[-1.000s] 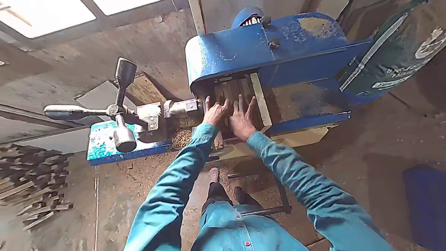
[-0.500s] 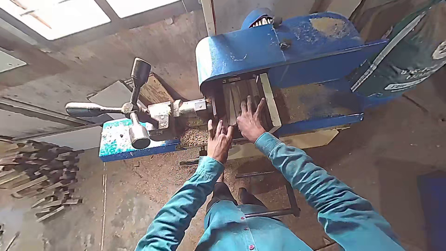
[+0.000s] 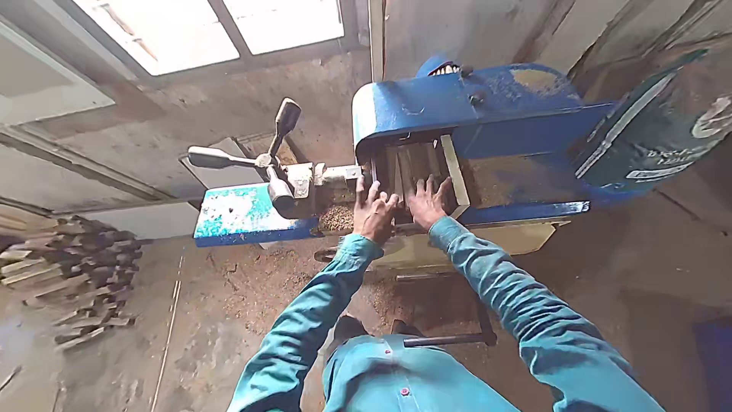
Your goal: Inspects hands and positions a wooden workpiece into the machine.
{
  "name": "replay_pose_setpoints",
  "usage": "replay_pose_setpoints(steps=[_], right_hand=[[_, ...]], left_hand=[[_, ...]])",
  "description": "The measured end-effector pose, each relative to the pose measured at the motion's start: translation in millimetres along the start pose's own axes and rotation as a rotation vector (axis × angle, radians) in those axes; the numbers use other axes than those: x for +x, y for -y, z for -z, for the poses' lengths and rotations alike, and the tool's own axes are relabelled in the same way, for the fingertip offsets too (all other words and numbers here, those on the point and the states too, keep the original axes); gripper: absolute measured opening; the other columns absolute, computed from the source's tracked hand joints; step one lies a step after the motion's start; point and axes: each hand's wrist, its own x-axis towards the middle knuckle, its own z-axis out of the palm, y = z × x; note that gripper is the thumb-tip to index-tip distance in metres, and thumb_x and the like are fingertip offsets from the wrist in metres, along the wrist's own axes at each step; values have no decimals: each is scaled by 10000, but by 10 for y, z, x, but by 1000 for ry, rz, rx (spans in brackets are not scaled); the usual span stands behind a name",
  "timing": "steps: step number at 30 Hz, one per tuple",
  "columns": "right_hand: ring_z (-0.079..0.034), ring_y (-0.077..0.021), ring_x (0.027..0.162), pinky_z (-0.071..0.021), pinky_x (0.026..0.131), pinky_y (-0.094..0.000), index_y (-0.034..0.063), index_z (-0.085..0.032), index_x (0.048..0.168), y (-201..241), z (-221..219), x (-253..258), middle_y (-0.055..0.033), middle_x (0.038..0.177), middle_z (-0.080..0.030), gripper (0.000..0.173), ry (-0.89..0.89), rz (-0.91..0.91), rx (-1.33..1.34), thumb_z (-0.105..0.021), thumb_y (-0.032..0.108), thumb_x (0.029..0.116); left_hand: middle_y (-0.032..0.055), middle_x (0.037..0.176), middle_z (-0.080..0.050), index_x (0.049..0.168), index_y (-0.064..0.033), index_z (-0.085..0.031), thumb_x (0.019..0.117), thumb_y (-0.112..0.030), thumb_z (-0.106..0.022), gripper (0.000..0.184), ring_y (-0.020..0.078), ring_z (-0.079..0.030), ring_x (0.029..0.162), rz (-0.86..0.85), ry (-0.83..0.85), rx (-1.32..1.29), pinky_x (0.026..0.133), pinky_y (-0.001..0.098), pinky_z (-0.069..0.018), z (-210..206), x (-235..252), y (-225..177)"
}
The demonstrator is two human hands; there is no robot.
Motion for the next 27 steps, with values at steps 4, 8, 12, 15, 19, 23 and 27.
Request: replay_pose_setpoints(steps=[4, 8, 12, 15, 19, 23, 27], right_hand=[[-162, -621, 1485, -82, 1075, -890, 48, -343, 1588, 205, 18, -279, -362, 1619, -233, 1164, 0, 40, 112, -963, 322, 642], [-158, -582, 1508, -47, 1087, -882, 1, -533, 1459, 580, -8, -366, -351, 1616, -261, 816, -72, 110, 129, -872, 287, 774], [-154, -541, 1530, -32, 1116, -850, -64, -612, 1347, 782, -40, -403, -362, 1610, -268, 440, -53, 47, 81, -657, 90, 937], [-121, -538, 1539, -39, 1130, -838, -101, -462, 1469, 872, 26, -398, -384, 1618, -210, 562, -8, 3, 94, -605, 12, 938], [-106, -574, 1526, -4, 1104, -871, -55, -622, 1341, 826, 59, -159, -382, 1602, -262, 478, -18, -24, 112, -708, 98, 896], [-93, -546, 1538, 7, 1103, -857, 20, -760, 1132, 953, 81, 10, -332, 1653, -185, 284, -25, -5, -89, -735, 190, 906], [-148, -540, 1529, -39, 1089, -872, 31, -751, 1154, 945, 161, 22, -312, 1632, -265, 290, 87, 16, -49, -744, 174, 902]], left_hand=[[231, 1101, -715, 1143, -36, -698, 1066, -384, -463, 427, 457, -598, 1231, 177, -628, 102, 1168, 691, -251, 1370, -272, 760], [335, 1290, -599, 1285, 15, -579, 1050, -618, -317, 724, 522, -506, 1311, 541, -364, 169, 1106, 716, -304, 1609, -198, 2353], [352, 1331, -558, 1203, 50, -638, 1092, -434, -386, 557, 557, -445, 1348, 731, -32, 24, 985, 788, -384, 977, -401, 2816], [298, 1203, -656, 1125, 21, -678, 1079, -496, -353, 612, 490, -534, 1286, 823, -127, 59, 1120, 754, -235, 914, -651, 2469], [293, 857, -688, 966, 64, -686, 1060, -372, -476, 493, 501, -696, 894, 647, -427, 174, 903, 728, -456, 650, -936, 1916], [232, 751, -676, 884, 23, -687, 1064, -411, -468, 518, 452, -699, 796, 672, -458, 213, 884, 678, -477, 634, -867, 1833], [219, 704, -655, 883, 23, -670, 1065, -432, -458, 534, 451, -686, 724, 585, -563, 151, 834, 679, -493, 570, -936, 1944]])
